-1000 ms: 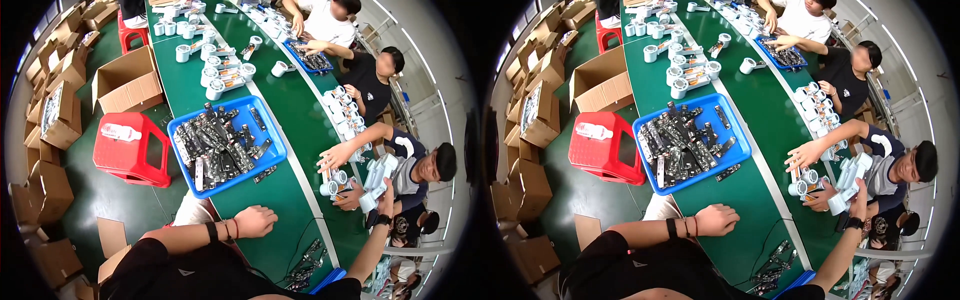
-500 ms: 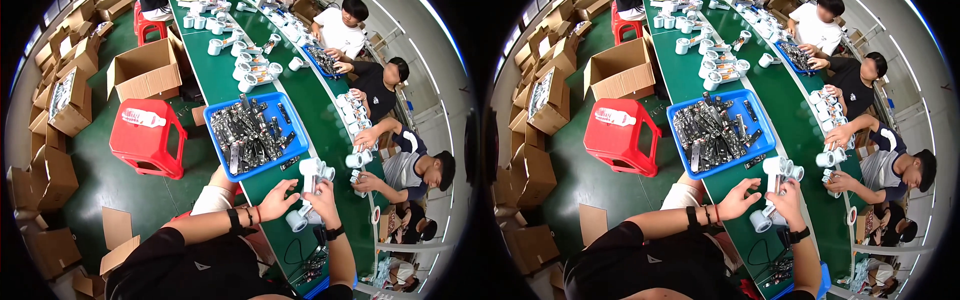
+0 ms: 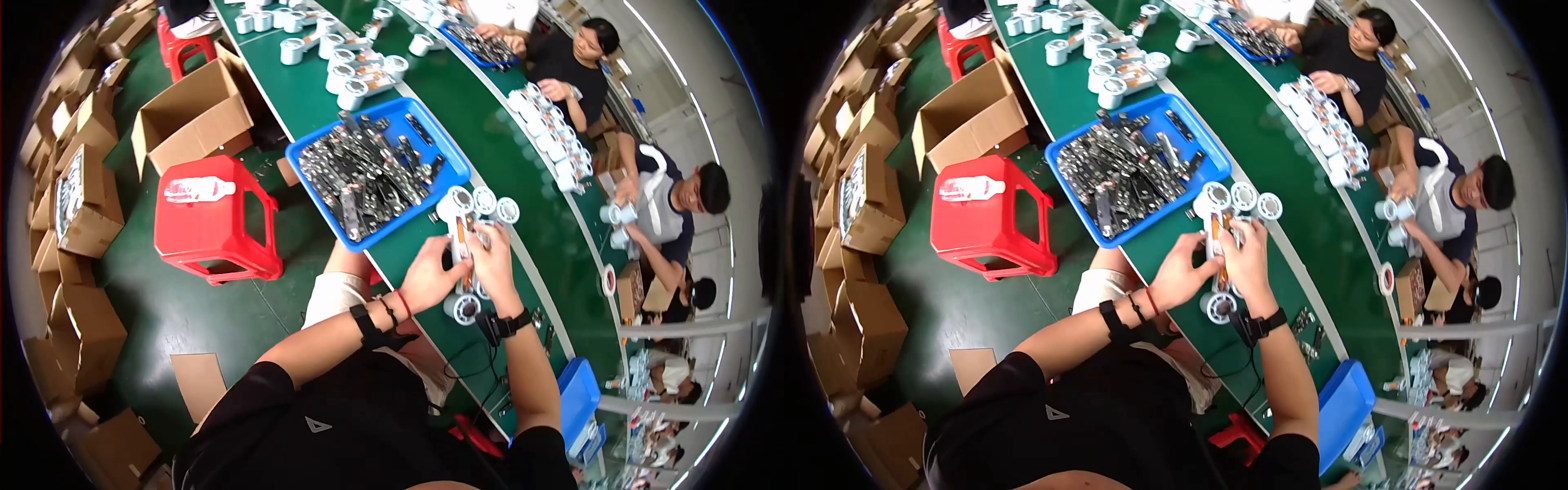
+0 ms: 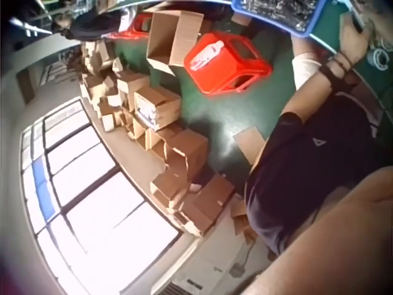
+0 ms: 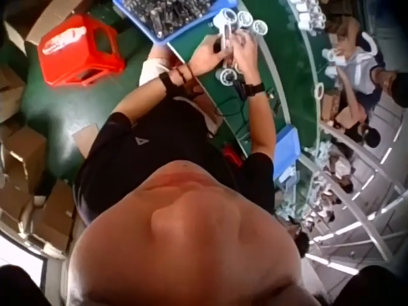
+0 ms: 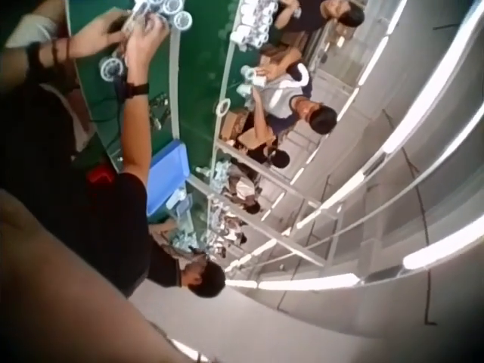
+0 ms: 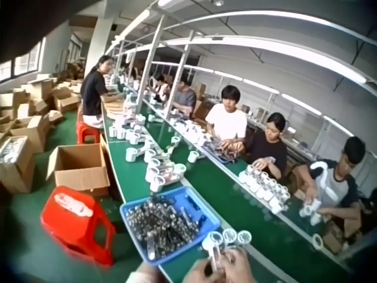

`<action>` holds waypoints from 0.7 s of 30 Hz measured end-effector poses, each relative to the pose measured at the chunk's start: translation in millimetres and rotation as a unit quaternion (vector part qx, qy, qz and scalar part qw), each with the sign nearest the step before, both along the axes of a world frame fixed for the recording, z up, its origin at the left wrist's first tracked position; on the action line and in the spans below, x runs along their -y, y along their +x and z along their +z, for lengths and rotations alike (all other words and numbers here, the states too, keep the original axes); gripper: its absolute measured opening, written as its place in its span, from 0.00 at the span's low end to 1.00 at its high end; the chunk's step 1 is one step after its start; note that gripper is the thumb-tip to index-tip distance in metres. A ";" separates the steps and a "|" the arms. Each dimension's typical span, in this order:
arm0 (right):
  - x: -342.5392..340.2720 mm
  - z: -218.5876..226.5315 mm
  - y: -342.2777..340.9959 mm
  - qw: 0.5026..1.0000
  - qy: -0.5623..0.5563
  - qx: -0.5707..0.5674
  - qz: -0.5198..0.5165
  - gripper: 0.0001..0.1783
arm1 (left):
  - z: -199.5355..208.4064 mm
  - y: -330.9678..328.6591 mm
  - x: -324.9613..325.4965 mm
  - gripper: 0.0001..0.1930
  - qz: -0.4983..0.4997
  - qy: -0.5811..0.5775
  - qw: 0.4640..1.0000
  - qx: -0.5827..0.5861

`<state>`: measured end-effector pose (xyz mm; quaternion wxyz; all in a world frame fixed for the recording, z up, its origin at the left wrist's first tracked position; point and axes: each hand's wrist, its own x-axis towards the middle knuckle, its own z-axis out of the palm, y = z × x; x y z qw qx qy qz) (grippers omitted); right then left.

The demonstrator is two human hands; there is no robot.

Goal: Assembling small electronic components and placing them into housings on a production line.

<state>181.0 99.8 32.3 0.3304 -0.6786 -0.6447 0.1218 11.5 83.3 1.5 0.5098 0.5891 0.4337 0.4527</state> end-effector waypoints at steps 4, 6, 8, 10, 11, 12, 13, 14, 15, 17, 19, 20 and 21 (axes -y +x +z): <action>4.5 14.5 16.1 0.995 -0.070 -0.074 -0.013 0.23 | 7.9 -7.3 -12.9 0.34 0.009 -0.060 0.998 0.018; 10.8 16.9 36.0 0.995 -0.065 -0.069 -0.041 0.23 | 6.9 -8.8 -22.3 0.34 -0.020 -0.100 0.994 0.050; 21.5 12.1 59.2 0.984 -0.072 -0.125 -0.102 0.24 | 9.3 -13.5 -27.4 0.32 -0.029 -0.129 0.991 0.016; 24.6 -0.8 80.7 0.976 -0.076 -0.156 -0.131 0.24 | -5.2 -21.0 -30.1 0.31 -0.006 -0.036 0.997 -0.061; 20.8 -11.6 95.5 0.978 -0.071 -0.149 -0.132 0.24 | -12.5 -23.1 -31.7 0.31 0.024 0.060 0.989 -0.134; 18.8 -21.1 105.3 0.979 -0.068 -0.142 -0.133 0.24 | -15.0 -23.6 -29.9 0.30 0.052 0.153 0.965 -0.205; 18.6 -30.9 114.0 0.980 -0.064 -0.135 -0.134 0.24 | -15.6 -22.6 -27.5 0.30 0.047 0.153 0.965 -0.207; 18.2 -27.5 107.6 0.979 -0.065 -0.139 -0.135 0.24 | -10.3 -22.7 -24.4 0.29 0.035 0.158 0.961 -0.223; 16.4 -24.8 99.6 0.973 -0.069 -0.188 -0.110 0.22 | -4.6 -22.8 -21.9 0.29 0.023 0.163 0.957 -0.239; 13.5 -15.2 84.1 0.954 -0.080 -0.285 -0.056 0.18 | -3.8 -22.2 -19.4 0.28 0.013 0.164 0.952 -0.258; 16.3 -3.8 74.2 0.970 -0.051 -0.229 -0.059 0.18 | -8.3 -23.3 -19.6 0.27 -0.025 0.169 0.960 -0.221; 19.1 2.6 67.9 0.983 -0.018 -0.170 -0.062 0.17 | -9.4 -24.4 -19.8 0.27 -0.043 0.173 0.963 -0.202; 22.9 9.4 61.0 0.992 0.015 -0.110 -0.065 0.17 | -9.9 -22.2 -19.1 0.27 -0.040 0.170 0.963 -0.205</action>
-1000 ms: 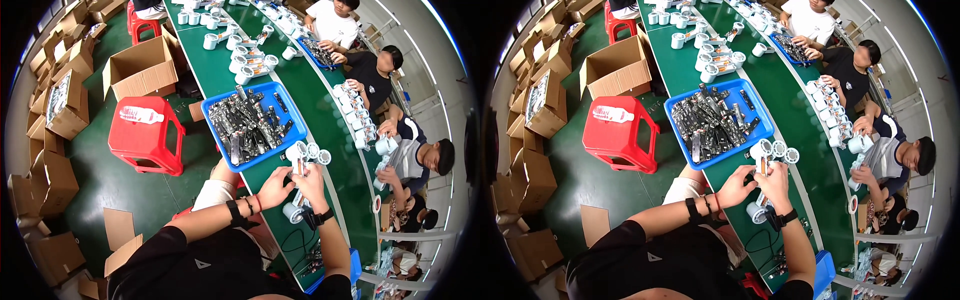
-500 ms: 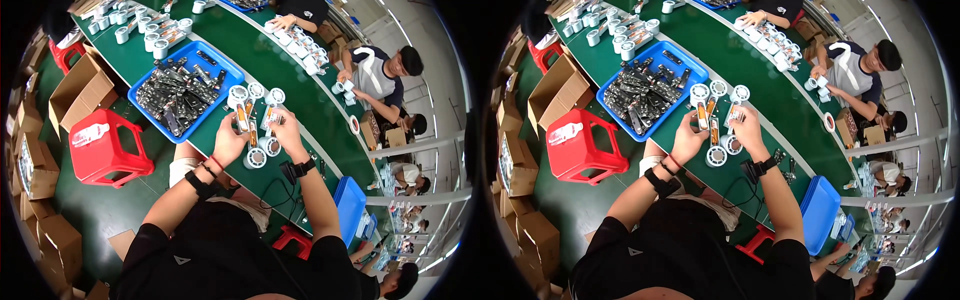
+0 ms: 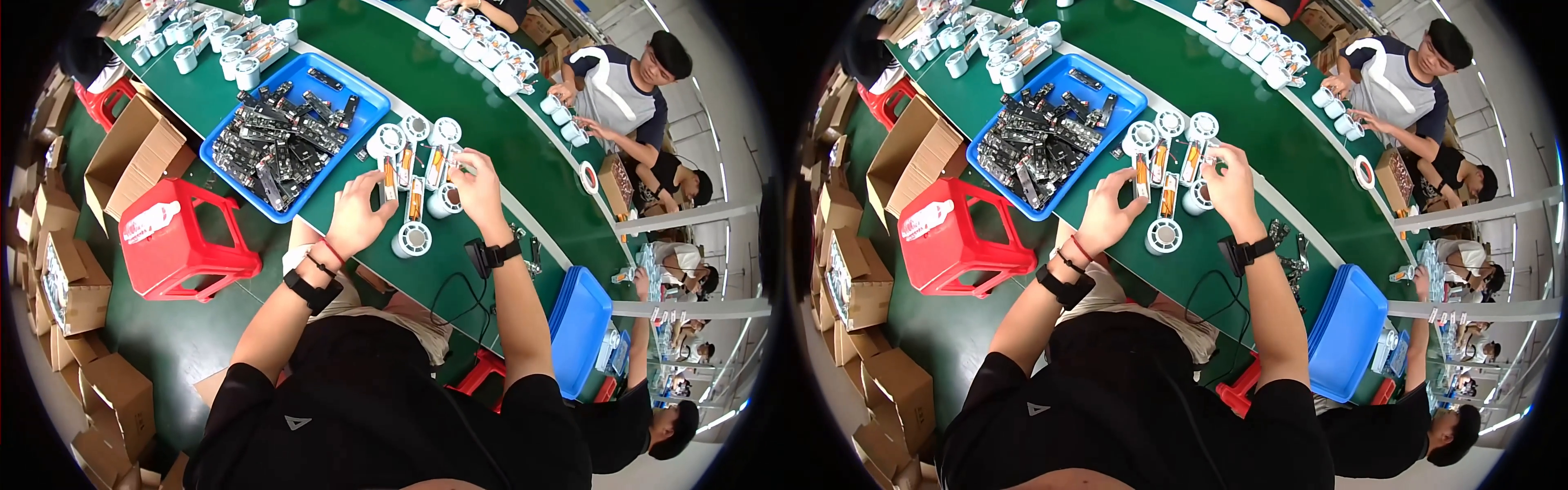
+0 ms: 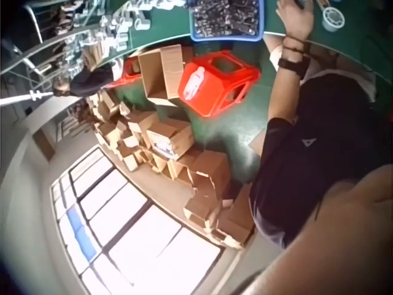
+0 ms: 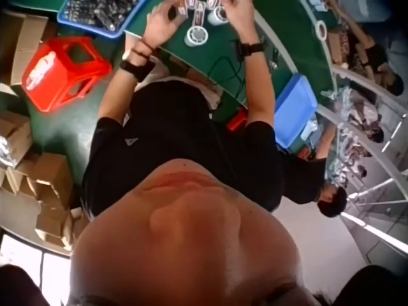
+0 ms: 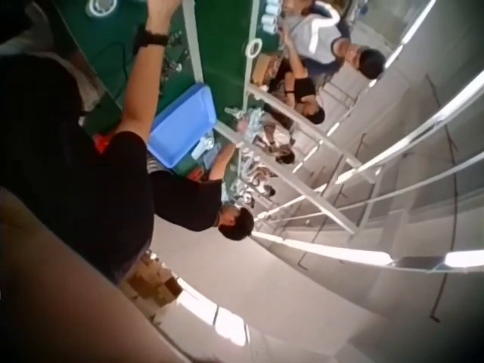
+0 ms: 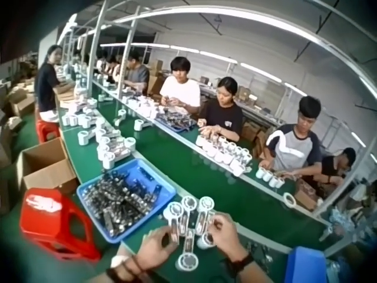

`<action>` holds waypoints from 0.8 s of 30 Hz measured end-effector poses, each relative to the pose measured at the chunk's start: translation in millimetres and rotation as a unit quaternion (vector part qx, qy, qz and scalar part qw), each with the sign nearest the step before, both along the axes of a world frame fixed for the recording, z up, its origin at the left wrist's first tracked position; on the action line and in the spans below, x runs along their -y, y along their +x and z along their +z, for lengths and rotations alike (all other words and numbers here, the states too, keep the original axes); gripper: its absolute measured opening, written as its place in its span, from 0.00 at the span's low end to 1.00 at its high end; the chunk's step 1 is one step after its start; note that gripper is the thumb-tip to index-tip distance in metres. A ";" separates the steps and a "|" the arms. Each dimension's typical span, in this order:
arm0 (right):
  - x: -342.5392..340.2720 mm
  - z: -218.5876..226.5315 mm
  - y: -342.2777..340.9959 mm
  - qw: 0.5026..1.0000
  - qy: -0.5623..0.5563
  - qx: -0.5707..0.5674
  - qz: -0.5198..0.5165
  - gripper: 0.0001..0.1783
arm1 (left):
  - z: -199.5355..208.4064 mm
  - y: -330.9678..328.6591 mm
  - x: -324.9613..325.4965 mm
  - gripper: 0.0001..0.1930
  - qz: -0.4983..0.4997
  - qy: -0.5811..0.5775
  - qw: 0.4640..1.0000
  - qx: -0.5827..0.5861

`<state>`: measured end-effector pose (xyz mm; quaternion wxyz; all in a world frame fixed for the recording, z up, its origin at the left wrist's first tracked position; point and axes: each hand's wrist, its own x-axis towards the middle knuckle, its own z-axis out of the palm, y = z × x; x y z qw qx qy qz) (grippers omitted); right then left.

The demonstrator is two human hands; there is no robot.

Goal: Assembling small electronic components and placing them into housings on a production line.

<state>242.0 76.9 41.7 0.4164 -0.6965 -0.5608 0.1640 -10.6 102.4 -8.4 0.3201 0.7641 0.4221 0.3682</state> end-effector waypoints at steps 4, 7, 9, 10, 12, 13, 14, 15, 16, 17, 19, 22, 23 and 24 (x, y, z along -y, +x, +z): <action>49.0 24.7 -53.0 0.978 0.020 0.200 0.060 0.16 | 1.7 18.4 -5.6 0.28 0.052 -0.064 0.996 0.015; 73.9 20.0 -83.4 0.950 -0.035 0.285 0.122 0.16 | -1.6 26.4 -9.4 0.28 0.038 -0.064 0.997 0.029; 81.3 9.3 -87.7 0.951 -0.016 0.290 0.105 0.15 | 8.2 20.9 -15.5 0.27 -0.003 -0.107 0.994 0.027; 85.4 6.6 -87.3 0.951 -0.007 0.293 0.096 0.15 | 14.8 16.2 -19.7 0.27 -0.034 -0.149 0.988 0.024; 89.5 10.1 -87.8 0.950 -0.008 0.299 0.084 0.14 | 22.3 12.3 -26.6 0.27 -0.064 -0.189 0.980 0.020; 91.1 13.2 -87.9 0.949 -0.008 0.306 0.077 0.13 | 24.4 12.3 -28.9 0.26 -0.093 -0.190 0.977 0.017; 92.2 15.4 -87.3 0.947 -0.008 0.314 0.069 0.13 | 25.9 12.6 -31.4 0.25 -0.122 -0.190 0.974 0.015; 91.4 17.2 -84.6 0.947 -0.008 0.313 0.067 0.13 | 26.5 12.9 -34.6 0.24 -0.150 -0.189 0.970 0.013; 88.1 20.2 -78.6 0.967 -0.018 0.250 0.048 0.12 | 22.0 14.0 -39.4 0.24 -0.151 -0.189 0.970 0.014; 81.0 23.9 -70.8 0.982 -0.026 0.186 0.032 0.11 | 12.5 14.7 -47.0 0.24 -0.128 -0.121 0.984 0.015; 60.0 27.1 -43.9 0.987 0.022 0.156 -0.005 0.10 | -2.8 21.4 -64.3 0.23 -0.084 0.017 0.996 0.019; 1.8 18.7 2.9 0.963 0.103 0.237 -0.078 0.10 | -3.1 41.1 -83.2 0.21 -0.030 0.081 0.993 -0.079; -16.9 15.5 16.3 0.958 0.103 0.259 -0.073 0.12 | -1.8 49.7 -86.5 0.19 -0.008 0.115 0.985 -0.126; -31.9 13.7 27.4 0.952 0.104 0.280 -0.068 0.13 | -3.2 56.0 -87.7 0.19 -0.011 0.117 0.985 -0.123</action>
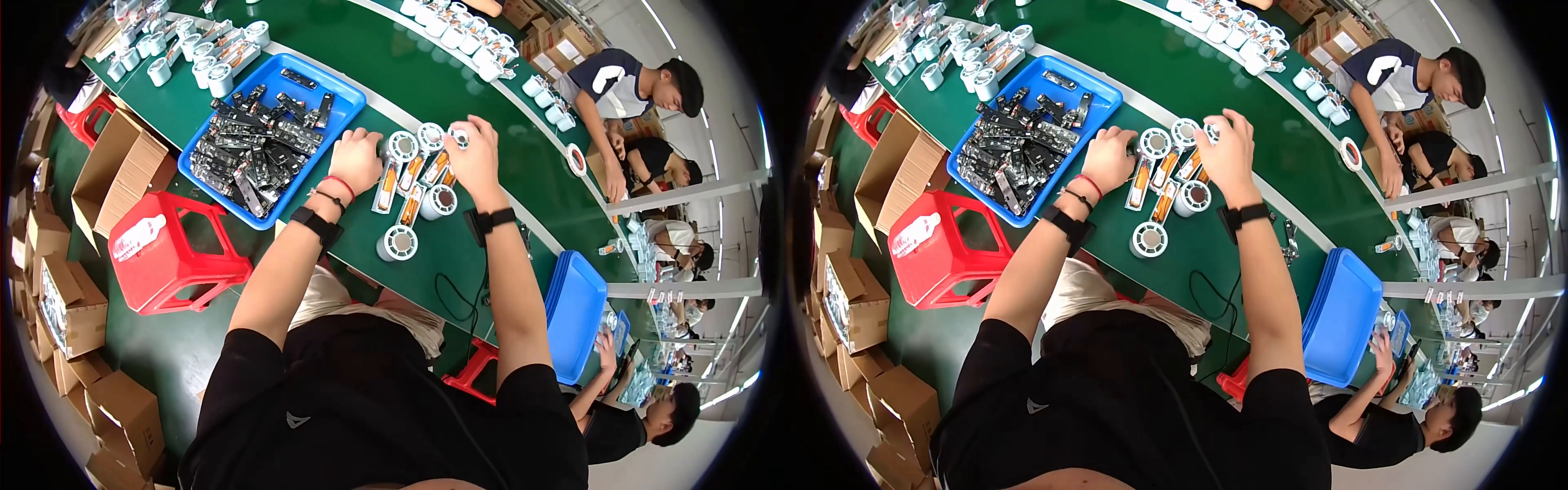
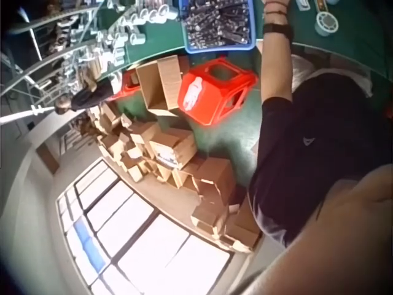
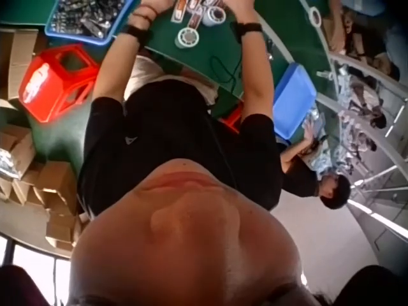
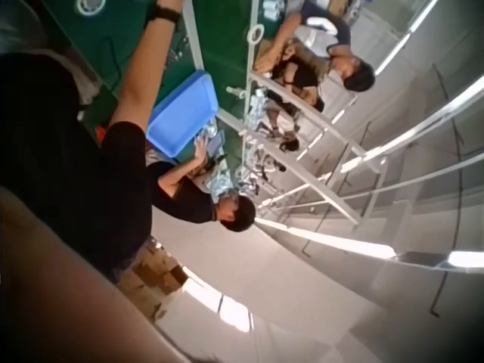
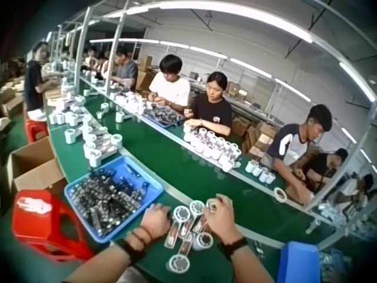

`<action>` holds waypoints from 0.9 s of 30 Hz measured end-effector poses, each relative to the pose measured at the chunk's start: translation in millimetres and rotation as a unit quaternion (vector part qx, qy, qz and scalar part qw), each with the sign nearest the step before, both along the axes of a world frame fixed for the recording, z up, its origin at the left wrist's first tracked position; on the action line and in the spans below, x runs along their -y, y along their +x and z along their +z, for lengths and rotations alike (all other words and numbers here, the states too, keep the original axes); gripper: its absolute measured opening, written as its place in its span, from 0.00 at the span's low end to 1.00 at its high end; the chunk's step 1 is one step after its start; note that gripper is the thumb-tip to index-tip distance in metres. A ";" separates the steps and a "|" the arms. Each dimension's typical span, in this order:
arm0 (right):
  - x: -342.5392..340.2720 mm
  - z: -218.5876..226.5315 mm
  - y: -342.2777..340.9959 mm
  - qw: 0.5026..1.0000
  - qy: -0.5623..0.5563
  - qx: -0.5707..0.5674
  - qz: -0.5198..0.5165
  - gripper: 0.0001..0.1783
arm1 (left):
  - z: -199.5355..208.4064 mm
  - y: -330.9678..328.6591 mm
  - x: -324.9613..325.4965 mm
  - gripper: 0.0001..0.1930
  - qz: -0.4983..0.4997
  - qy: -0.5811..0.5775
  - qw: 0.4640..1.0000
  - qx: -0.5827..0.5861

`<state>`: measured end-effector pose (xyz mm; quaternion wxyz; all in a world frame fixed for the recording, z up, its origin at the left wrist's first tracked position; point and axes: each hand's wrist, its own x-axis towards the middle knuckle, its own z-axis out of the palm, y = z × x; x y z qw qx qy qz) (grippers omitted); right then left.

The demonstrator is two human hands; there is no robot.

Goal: Assembling small electronic components and placing them into housings on a production line.

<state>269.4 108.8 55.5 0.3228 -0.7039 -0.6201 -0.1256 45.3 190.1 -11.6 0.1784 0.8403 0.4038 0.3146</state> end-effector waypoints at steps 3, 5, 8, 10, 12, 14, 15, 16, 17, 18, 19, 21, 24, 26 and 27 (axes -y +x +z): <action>-34.2 -1.1 -1.6 0.986 -0.109 -0.088 0.085 0.19 | -6.1 14.3 -6.6 0.19 0.012 -0.096 0.995 -0.036; -31.8 2.5 -30.9 0.983 -0.138 -0.050 0.114 0.21 | -5.5 10.5 -3.8 0.19 0.019 -0.091 0.995 -0.030; -26.2 13.2 -54.2 0.964 -0.199 0.031 0.171 0.24 | -3.5 1.9 0.9 0.19 0.035 -0.087 0.995 -0.014; -22.0 18.0 -48.6 0.960 -0.228 0.035 0.156 0.26 | 1.5 -7.3 4.0 0.20 0.068 -0.021 0.995 -0.075; -21.6 24.2 -44.6 0.958 -0.243 0.036 0.148 0.27 | 14.0 -14.8 7.3 0.20 0.083 0.010 0.991 -0.106; -23.8 32.6 -39.3 0.930 -0.331 -0.011 0.157 0.29 | 34.2 -22.3 19.7 0.22 0.098 0.075 0.987 -0.103; -24.2 34.5 -34.0 0.913 -0.374 -0.036 0.160 0.29 | 37.7 -23.9 28.6 0.23 0.104 0.107 0.984 -0.101; -27.0 34.8 -24.3 0.913 -0.375 -0.037 0.156 0.29 | 35.4 -23.9 39.2 0.23 0.100 0.105 0.984 -0.101; -34.3 37.3 -12.0 0.959 -0.255 -0.038 0.117 0.29 | 34.4 -25.5 51.0 0.25 0.064 0.008 0.998 -0.027; -40.6 37.9 2.1 0.988 -0.131 -0.036 0.074 0.29 | 31.6 -26.2 63.6 0.26 0.025 -0.091 0.994 0.047; -40.9 31.5 20.2 0.988 -0.132 -0.037 0.066 0.29 | 31.0 -27.1 79.4 0.27 -0.018 -0.192 0.974 0.118; -37.2 6.6 61.1 0.952 -0.272 -0.135 0.043 0.28 | 42.3 -35.2 114.1 0.29 -0.053 -0.137 0.982 0.120; -21.9 -2.1 64.2 0.926 -0.338 -0.168 0.026 0.26 | 43.1 -46.1 146.8 0.30 -0.090 -0.030 0.992 0.082; -4.4 -1.0 57.8 0.929 -0.346 -0.129 0.021 0.26 | 41.1 -45.7 160.4 0.30 -0.103 0.068 0.992 0.000; 2.9 0.6 59.7 0.928 -0.347 -0.131 0.017 0.26 | 37.1 -44.4 161.9 0.30 -0.107 0.067 0.992 0.000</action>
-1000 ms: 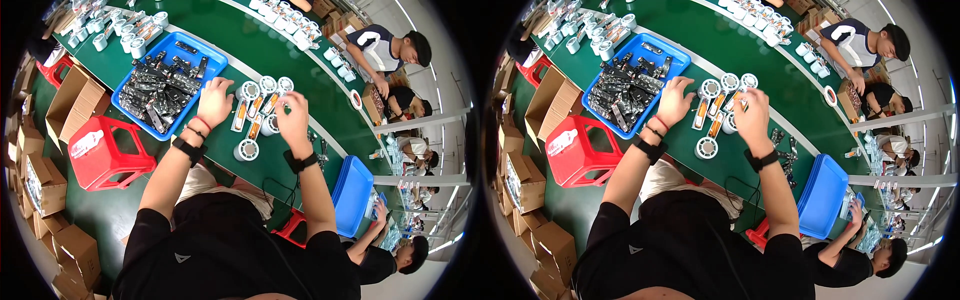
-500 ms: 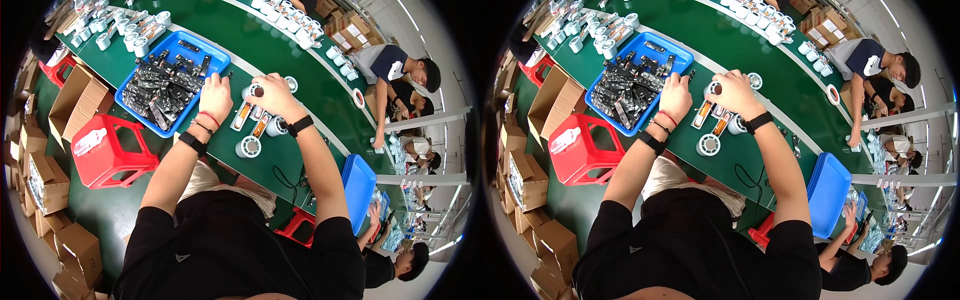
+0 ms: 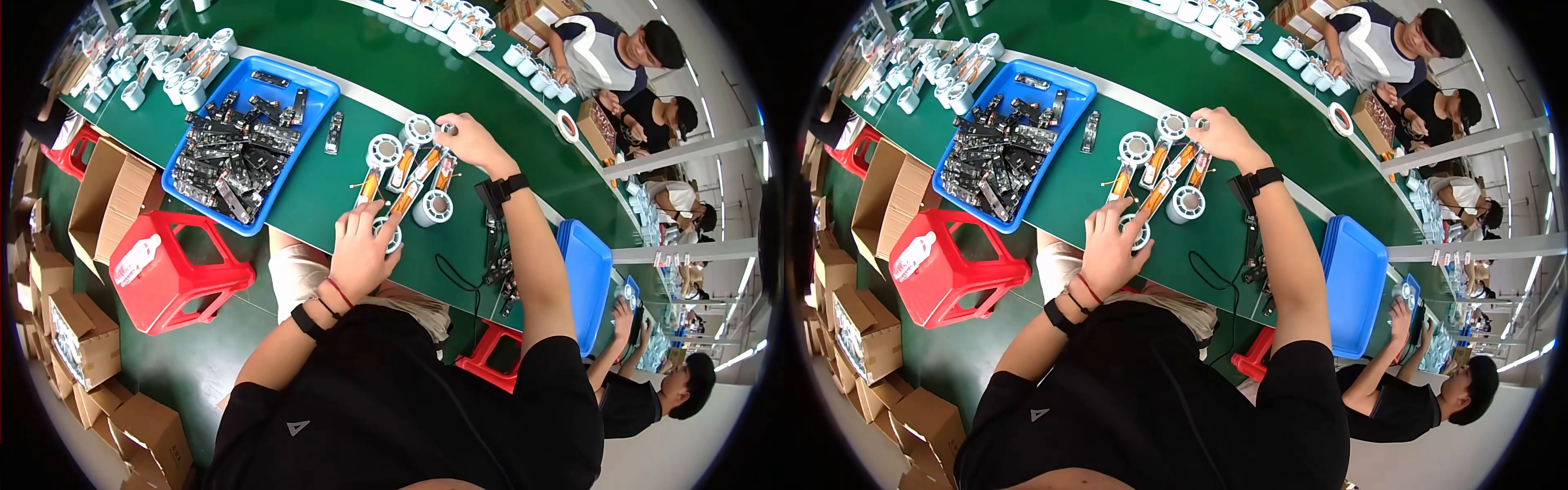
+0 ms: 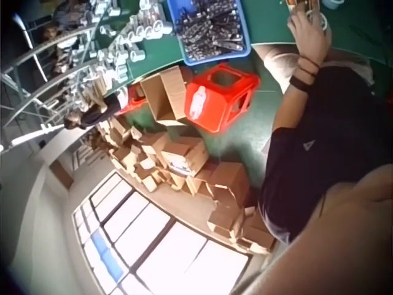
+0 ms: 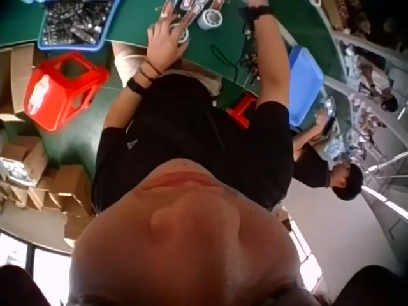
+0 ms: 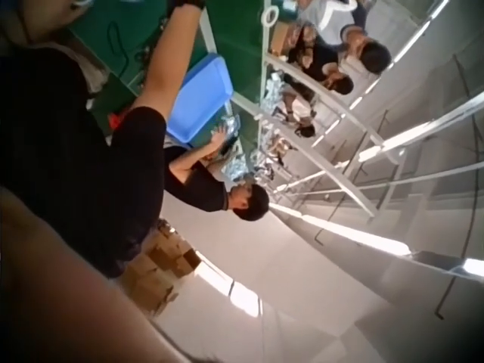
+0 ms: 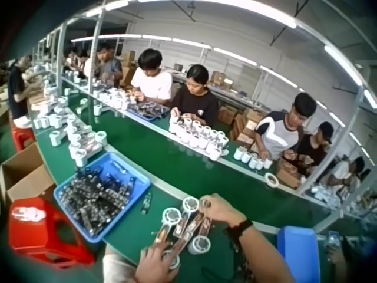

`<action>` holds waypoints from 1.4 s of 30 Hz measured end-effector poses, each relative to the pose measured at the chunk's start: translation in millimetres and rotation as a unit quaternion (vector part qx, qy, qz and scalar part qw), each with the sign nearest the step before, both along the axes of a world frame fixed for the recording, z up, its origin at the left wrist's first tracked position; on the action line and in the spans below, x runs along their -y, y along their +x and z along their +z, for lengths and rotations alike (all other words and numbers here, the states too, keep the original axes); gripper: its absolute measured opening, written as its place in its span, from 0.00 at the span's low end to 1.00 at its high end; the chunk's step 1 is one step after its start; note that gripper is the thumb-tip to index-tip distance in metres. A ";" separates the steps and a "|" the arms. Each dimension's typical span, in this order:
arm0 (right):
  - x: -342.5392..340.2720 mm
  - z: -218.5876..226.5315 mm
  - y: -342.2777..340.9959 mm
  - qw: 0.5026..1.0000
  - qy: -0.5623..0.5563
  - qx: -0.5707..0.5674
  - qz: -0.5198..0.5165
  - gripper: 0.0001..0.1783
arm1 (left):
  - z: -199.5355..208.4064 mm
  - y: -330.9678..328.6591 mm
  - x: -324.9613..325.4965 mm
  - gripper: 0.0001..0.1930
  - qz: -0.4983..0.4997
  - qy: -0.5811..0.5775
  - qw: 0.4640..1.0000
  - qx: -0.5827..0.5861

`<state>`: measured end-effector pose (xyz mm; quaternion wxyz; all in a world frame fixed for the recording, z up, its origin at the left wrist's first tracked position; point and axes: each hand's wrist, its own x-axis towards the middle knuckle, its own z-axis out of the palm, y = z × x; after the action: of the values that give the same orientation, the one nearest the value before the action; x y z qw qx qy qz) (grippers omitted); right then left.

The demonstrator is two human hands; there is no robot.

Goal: Assembling small electronic components and placing them into housings on a production line.

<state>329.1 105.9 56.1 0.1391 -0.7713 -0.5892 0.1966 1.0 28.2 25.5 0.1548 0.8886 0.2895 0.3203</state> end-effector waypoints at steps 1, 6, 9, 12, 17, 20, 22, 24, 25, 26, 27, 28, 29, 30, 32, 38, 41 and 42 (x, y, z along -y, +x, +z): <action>8.2 2.7 4.6 1.000 -0.003 -0.013 -0.005 0.26 | -6.8 2.2 0.6 0.30 0.007 -0.008 1.000 -0.006; 47.9 13.1 15.5 0.980 0.003 -0.182 -0.083 0.29 | -15.5 10.6 -5.0 0.29 0.046 -0.039 0.998 -0.017; 55.7 1.4 12.5 0.974 0.045 -0.195 -0.107 0.30 | -14.9 10.6 -13.9 0.29 0.063 -0.051 0.997 -0.011; 57.8 -8.2 6.7 0.987 0.106 -0.081 -0.087 0.31 | -15.4 9.2 -14.7 0.30 0.075 -0.065 0.995 -0.004; 47.6 5.3 14.3 0.996 0.055 -0.064 -0.038 0.30 | -15.5 7.8 -17.4 0.29 0.090 -0.023 0.996 -0.015; 48.9 5.1 9.3 0.996 0.041 -0.065 -0.035 0.30 | -9.9 11.5 -17.5 0.29 0.091 -0.014 0.995 -0.023; 45.8 -3.6 -25.3 0.990 0.118 -0.073 0.036 0.28 | 9.4 16.3 -10.6 0.29 0.078 0.047 0.996 -0.010; 57.6 -2.3 -34.5 0.982 0.156 -0.076 0.069 0.28 | 13.7 24.3 0.1 0.29 0.069 0.078 0.995 -0.002; 66.2 0.0 -33.7 0.983 0.170 -0.042 0.057 0.27 | 10.4 28.2 8.0 0.28 0.027 0.045 0.999 0.008; 75.4 2.1 -32.4 0.982 0.184 -0.007 0.044 0.26 | 6.3 32.5 16.1 0.28 -0.015 0.012 1.000 0.018; 82.4 3.2 -30.4 0.980 0.196 0.030 0.032 0.25 | 2.2 38.1 20.9 0.28 -0.057 -0.023 0.998 0.031; 90.8 -0.1 -29.9 0.980 0.196 0.031 0.030 0.25 | -1.0 43.1 24.9 0.28 -0.059 -0.024 0.997 0.032; 101.2 -7.7 -29.7 0.986 0.154 0.039 0.045 0.24 | -4.4 48.3 29.0 0.28 -0.038 -0.036 0.998 0.030; 115.5 -14.1 -30.2 0.991 0.114 0.047 0.055 0.23 | -6.5 53.7 33.5 0.28 -0.020 -0.047 0.998 0.027; 140.4 -12.9 -36.3 0.994 0.071 0.057 0.062 0.21 | -7.4 61.6 35.3 0.28 -0.007 -0.060 0.998 0.026; 219.6 26.3 -97.0 0.984 -0.106 -0.145 -0.004 0.17 | 2.0 70.1 16.9 0.31 0.043 0.014 0.999 -0.026; 237.7 18.7 -105.1 0.972 -0.066 -0.223 -0.026 0.15 | -1.0 77.4 24.3 0.31 0.020 -0.044 0.998 -0.028; 241.9 12.4 -105.1 0.978 -0.012 -0.205 -0.025 0.14 | -3.8 78.2 28.6 0.31 -0.005 -0.108 0.994 -0.018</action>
<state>224.1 -136.0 68.5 0.2526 -0.7306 -0.5266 0.3538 79.2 -0.5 21.6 0.2466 0.8737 0.3207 0.2700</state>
